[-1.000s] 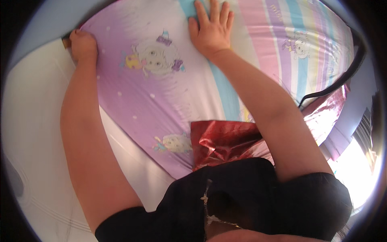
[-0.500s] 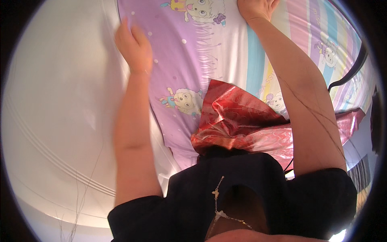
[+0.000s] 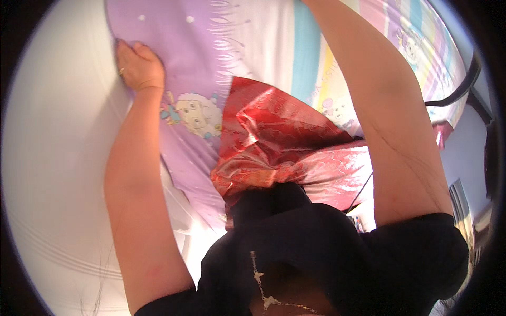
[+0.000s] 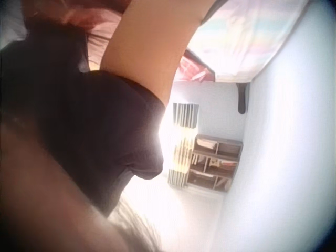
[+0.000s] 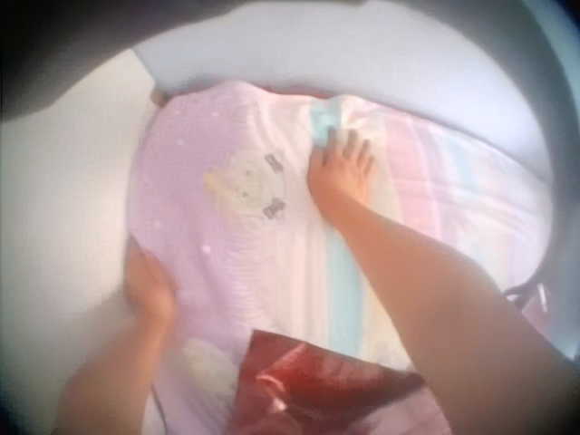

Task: The person folds a large red patterned sheet on a bed, then folds a colorful striped sheet underneath it. They repeatedly smooth and align the edges of the sheets by hand.

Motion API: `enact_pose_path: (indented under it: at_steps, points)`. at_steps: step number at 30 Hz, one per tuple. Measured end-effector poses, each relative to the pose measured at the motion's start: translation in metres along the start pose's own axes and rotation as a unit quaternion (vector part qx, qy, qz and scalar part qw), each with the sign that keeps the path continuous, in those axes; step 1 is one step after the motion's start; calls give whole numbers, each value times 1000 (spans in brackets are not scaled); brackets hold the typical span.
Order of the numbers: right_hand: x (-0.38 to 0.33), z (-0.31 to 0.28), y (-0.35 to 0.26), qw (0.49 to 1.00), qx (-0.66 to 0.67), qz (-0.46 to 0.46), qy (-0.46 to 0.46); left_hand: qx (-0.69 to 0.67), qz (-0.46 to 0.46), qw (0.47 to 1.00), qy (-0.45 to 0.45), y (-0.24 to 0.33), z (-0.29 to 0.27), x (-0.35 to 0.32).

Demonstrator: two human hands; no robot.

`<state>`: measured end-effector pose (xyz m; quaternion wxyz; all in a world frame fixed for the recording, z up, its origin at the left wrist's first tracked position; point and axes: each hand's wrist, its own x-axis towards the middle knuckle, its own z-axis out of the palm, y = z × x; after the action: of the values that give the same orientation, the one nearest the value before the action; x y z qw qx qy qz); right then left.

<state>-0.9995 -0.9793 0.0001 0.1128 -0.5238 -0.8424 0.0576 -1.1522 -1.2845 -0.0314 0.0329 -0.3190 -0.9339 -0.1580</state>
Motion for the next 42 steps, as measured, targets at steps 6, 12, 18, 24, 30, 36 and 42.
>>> enact_pose_path:
  at_steps: [6, 12, 18, 24, 30, 36, 42]
  points:
    - [1, -8, -1, 999, -4, -41, 28, 28, 18, 999, 32, -23, 8, 3]
    - [-55, -50, 18, 940, 286, -73, 170, -3, -30, 1000, 5, 13, -7, 2]
    - [-234, -134, 165, 988, 122, 97, 5, 4, -23, 999, 40, -11, 8, 3]
    - [-317, -107, 200, 979, -76, 171, -76, 6, 15, 999, 46, -32, 28, 12]
    - [-320, -98, 199, 988, -26, 151, -15, 6, -88, 995, -50, 3, -10, 6]
    - [-328, -95, 203, 989, -1, 150, 6, -31, -51, 998, 9, 1, -6, 6]
    - [-331, -90, 213, 989, 0, 146, 22, 456, 383, 792, -133, -65, 30, 47]
